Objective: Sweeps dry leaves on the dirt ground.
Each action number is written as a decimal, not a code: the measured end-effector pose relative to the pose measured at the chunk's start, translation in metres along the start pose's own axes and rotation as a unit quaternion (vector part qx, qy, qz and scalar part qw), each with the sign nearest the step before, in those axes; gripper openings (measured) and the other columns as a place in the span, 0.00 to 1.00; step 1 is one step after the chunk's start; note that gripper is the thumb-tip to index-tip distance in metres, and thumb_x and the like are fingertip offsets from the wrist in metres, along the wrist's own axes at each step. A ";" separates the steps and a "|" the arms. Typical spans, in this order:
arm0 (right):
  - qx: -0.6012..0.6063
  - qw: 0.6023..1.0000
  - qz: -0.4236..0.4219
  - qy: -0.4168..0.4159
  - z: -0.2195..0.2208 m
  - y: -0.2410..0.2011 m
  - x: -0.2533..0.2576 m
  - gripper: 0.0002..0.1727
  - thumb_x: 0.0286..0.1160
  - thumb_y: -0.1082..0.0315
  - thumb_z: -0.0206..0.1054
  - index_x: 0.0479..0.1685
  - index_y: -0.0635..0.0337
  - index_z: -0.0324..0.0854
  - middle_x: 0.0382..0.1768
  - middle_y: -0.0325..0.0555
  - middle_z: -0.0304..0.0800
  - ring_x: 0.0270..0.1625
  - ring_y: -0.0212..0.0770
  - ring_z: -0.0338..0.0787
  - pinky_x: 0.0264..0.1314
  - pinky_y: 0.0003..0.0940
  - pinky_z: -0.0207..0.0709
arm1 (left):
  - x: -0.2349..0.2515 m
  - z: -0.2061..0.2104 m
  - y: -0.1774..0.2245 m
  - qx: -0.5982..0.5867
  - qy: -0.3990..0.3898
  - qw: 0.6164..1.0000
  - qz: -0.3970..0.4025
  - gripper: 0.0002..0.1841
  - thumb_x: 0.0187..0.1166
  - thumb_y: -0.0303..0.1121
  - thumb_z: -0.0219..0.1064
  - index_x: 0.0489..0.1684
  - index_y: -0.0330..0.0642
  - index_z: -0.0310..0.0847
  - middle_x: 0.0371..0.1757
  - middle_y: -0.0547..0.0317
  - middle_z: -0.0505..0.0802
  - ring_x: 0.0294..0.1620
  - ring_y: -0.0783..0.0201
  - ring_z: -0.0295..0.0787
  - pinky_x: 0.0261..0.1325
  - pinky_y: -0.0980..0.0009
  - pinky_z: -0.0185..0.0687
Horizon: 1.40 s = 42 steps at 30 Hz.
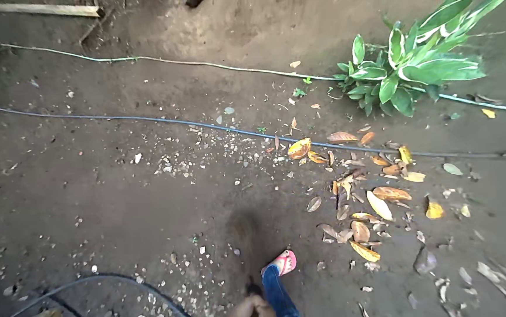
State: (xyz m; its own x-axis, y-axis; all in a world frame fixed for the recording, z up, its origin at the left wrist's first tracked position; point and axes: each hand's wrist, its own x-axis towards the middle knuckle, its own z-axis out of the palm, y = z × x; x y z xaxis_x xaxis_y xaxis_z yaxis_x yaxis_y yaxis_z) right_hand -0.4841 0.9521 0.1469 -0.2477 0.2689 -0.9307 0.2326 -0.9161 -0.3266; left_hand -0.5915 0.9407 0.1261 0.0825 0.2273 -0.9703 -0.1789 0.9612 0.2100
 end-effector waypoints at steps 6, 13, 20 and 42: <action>0.273 0.939 -0.109 0.177 0.008 0.005 0.021 0.36 0.85 0.71 0.59 0.87 0.73 0.46 0.71 0.66 0.76 0.70 0.46 0.81 0.77 0.42 0.74 | 0.029 0.008 0.047 0.170 -0.182 0.964 0.090 0.61 0.53 0.30 0.76 0.95 0.41 0.35 0.78 0.33 0.76 0.73 0.49 0.79 0.74 0.51 0.76; 0.113 0.974 -0.190 0.056 -0.047 -0.081 0.118 0.26 0.87 0.69 0.57 0.80 0.73 0.67 0.71 0.64 0.81 0.73 0.48 0.82 0.80 0.44 0.72 | 0.088 0.020 0.132 0.101 0.029 0.981 0.160 0.61 0.58 0.32 0.74 0.95 0.42 0.28 0.78 0.34 0.77 0.74 0.48 0.79 0.74 0.50 0.77; 0.361 0.872 -0.214 0.251 -0.120 -0.097 0.156 0.20 0.91 0.70 0.49 0.73 0.72 0.70 0.56 0.54 0.86 0.54 0.34 0.87 0.60 0.32 0.82 | 0.178 0.115 0.200 0.329 -0.146 0.927 0.103 0.52 0.65 0.29 0.77 0.92 0.38 0.46 0.76 0.34 0.79 0.76 0.45 0.77 0.79 0.48 0.73; 0.379 0.892 -0.162 0.189 -0.020 -0.258 0.128 0.31 0.84 0.69 0.59 0.83 0.76 0.57 0.67 0.65 0.80 0.66 0.44 0.84 0.73 0.39 0.78 | 0.098 0.007 0.351 0.306 -0.188 0.933 0.032 0.60 0.52 0.31 0.76 0.94 0.44 0.40 0.73 0.43 0.82 0.68 0.57 0.84 0.70 0.56 0.82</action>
State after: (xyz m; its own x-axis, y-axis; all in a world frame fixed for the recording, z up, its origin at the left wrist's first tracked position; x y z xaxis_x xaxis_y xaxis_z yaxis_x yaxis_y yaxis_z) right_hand -0.5572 1.2287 0.1088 0.1808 0.5053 -0.8438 -0.5305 -0.6723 -0.5163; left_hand -0.6390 1.3017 0.1057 0.4503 0.2149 -0.8667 0.3887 0.8266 0.4069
